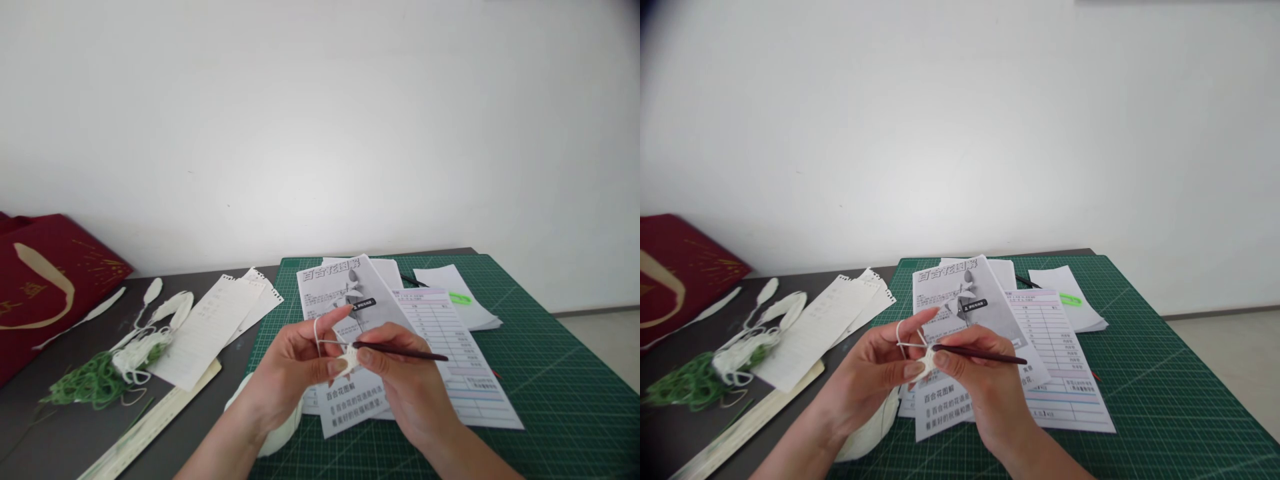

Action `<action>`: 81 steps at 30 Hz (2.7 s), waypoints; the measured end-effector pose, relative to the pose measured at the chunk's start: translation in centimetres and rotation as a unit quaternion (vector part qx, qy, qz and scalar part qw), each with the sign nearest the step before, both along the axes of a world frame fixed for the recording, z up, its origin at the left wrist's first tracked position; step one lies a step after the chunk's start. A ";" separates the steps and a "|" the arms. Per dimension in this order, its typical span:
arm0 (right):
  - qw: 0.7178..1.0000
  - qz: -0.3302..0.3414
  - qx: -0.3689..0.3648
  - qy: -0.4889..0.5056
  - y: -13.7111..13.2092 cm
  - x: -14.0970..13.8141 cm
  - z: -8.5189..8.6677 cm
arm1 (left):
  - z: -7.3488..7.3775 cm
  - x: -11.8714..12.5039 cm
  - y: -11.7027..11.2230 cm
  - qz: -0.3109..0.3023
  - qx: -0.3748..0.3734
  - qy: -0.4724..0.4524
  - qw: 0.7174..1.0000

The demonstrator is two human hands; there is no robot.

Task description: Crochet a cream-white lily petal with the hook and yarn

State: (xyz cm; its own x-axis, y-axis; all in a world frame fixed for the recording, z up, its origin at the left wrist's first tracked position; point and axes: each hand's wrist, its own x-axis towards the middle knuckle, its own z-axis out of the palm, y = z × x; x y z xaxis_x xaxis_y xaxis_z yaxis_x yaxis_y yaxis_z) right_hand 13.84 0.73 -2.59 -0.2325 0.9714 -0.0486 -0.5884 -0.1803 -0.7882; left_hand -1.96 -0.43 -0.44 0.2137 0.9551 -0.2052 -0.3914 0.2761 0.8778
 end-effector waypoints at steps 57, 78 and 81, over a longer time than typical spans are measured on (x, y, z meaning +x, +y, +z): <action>0.774 -0.176 0.531 -0.297 -0.4 1.4 -0.5 | 1.3 0.5 -0.7 0.073 0.012 0.011 0.997; 0.994 0.076 0.076 0.011 1.1 1.6 0.4 | 1.5 -1.5 -1.6 -0.129 -0.003 0.049 0.990; 0.991 0.083 0.103 0.001 1.1 2.0 0.7 | 1.8 -1.5 -1.6 -0.136 0.013 0.068 0.988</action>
